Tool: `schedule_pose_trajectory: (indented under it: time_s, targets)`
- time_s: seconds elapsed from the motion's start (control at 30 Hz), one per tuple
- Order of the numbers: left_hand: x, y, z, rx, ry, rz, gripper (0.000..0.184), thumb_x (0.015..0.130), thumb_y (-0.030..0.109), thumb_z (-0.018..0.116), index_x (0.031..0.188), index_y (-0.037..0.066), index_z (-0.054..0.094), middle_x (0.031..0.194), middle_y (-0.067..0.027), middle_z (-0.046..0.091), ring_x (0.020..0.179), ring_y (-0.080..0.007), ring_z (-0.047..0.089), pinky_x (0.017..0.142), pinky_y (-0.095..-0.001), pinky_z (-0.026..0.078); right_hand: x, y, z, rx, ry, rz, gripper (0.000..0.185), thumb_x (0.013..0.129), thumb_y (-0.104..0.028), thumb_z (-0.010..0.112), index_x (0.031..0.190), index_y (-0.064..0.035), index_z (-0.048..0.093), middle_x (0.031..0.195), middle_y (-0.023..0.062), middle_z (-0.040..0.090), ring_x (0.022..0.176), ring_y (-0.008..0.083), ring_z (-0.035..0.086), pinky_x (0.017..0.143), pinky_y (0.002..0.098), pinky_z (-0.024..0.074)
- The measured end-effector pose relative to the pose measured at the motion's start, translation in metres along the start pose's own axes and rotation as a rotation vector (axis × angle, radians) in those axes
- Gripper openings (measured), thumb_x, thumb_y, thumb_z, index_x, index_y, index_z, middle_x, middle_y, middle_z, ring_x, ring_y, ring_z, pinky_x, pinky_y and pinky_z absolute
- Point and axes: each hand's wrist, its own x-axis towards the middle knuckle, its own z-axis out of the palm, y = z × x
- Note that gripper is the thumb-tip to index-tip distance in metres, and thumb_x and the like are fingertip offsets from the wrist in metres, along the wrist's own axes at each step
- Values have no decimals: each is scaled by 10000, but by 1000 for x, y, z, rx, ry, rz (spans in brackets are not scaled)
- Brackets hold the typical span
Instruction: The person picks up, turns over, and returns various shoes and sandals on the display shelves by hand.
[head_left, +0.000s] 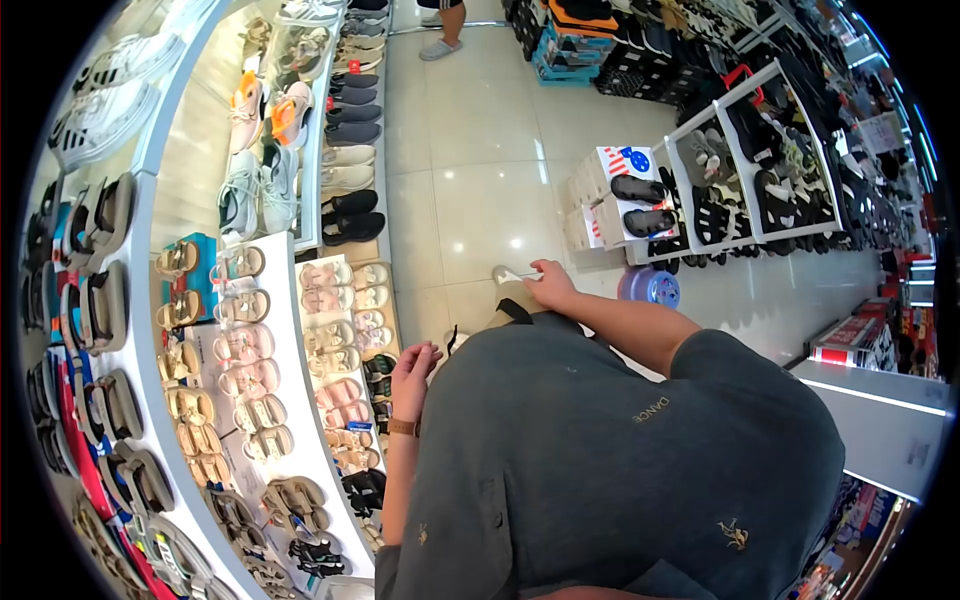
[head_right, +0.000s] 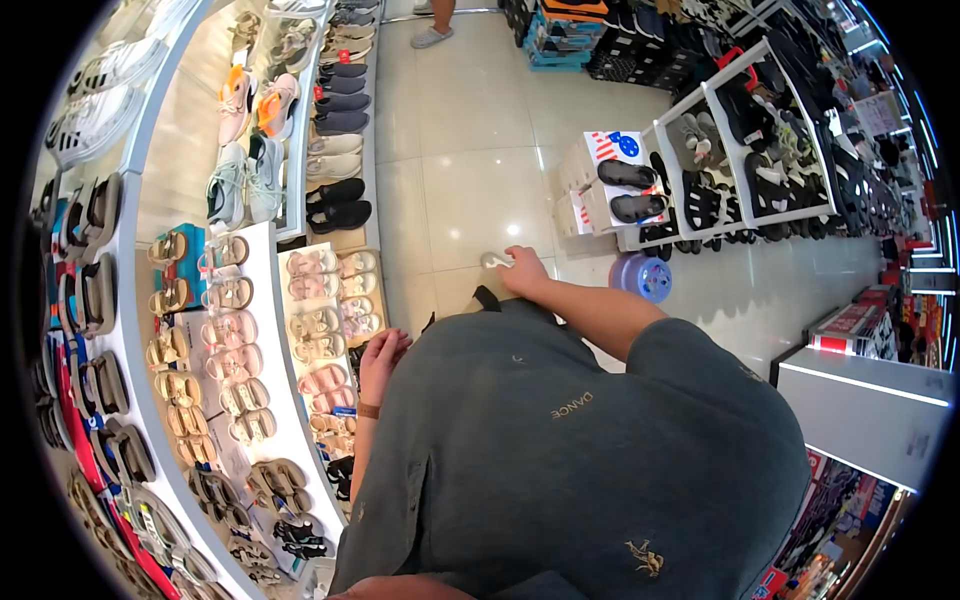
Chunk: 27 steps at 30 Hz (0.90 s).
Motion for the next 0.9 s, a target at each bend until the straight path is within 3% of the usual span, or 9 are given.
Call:
schedule_pose_trajectory:
  time_s: [0.1,0.33,0.43,0.57,0.67,0.77,0.87,0.9]
  targets:
    - [2,-11,-2,3,-5,5,288,1029,220,620,1205,-9,635,1137,-97,701,1035,-176,686,944,-301,537,1,1,-6,8,-83,84,548,860,-346,711,1298,-33,608,1287,239,582,1170,378,603,1023,416,494]
    - [-39,-27,-39,-26,160,-58,284,1018,230,637,1190,3,640,1113,-94,708,1022,-181,689,922,-302,537,-7,-15,23,-29,-171,91,539,849,-350,712,1279,-36,631,1284,253,583,1200,393,586,1050,428,470]
    - [-57,-36,-55,-63,236,-91,278,1010,236,650,1180,15,646,1095,-88,710,996,-175,689,897,-294,531,2,-13,26,-36,-131,-3,539,848,-348,714,1280,-37,633,1287,259,586,1196,395,587,1052,433,465]
    - [-58,-48,-64,-34,274,-103,258,1007,228,653,1157,18,653,1075,-78,707,979,-172,687,888,-292,529,2,-23,21,29,-115,63,541,847,-365,712,1261,-25,639,1280,253,601,1194,390,588,1042,429,467]
    - [-53,-38,-48,3,305,-88,247,1008,222,651,1146,17,655,1067,-75,705,979,-176,686,894,-297,531,9,7,37,-8,-45,-89,496,840,-308,721,1214,12,664,901,204,709,800,289,701,776,391,558]
    - [-36,-55,-42,-99,283,-32,241,1009,226,651,1122,13,659,1061,-75,705,984,-182,688,912,-303,530,23,39,40,-69,-96,-68,510,856,-334,714,1222,17,662,950,213,712,813,296,705,796,393,559]
    - [-32,-61,-26,-119,316,-103,245,1010,239,648,1125,23,663,1085,-87,713,1008,-195,699,922,-311,526,19,37,16,-6,-180,73,521,869,-407,701,1204,-10,658,1221,258,623,1145,384,608,995,438,493]
    - [-29,-69,-25,-144,304,-121,250,1010,241,650,1136,27,663,1096,-90,716,1017,-197,702,921,-310,526,17,43,10,-23,-183,85,524,871,-410,699,1206,-10,660,1220,259,627,1150,386,607,999,436,492]
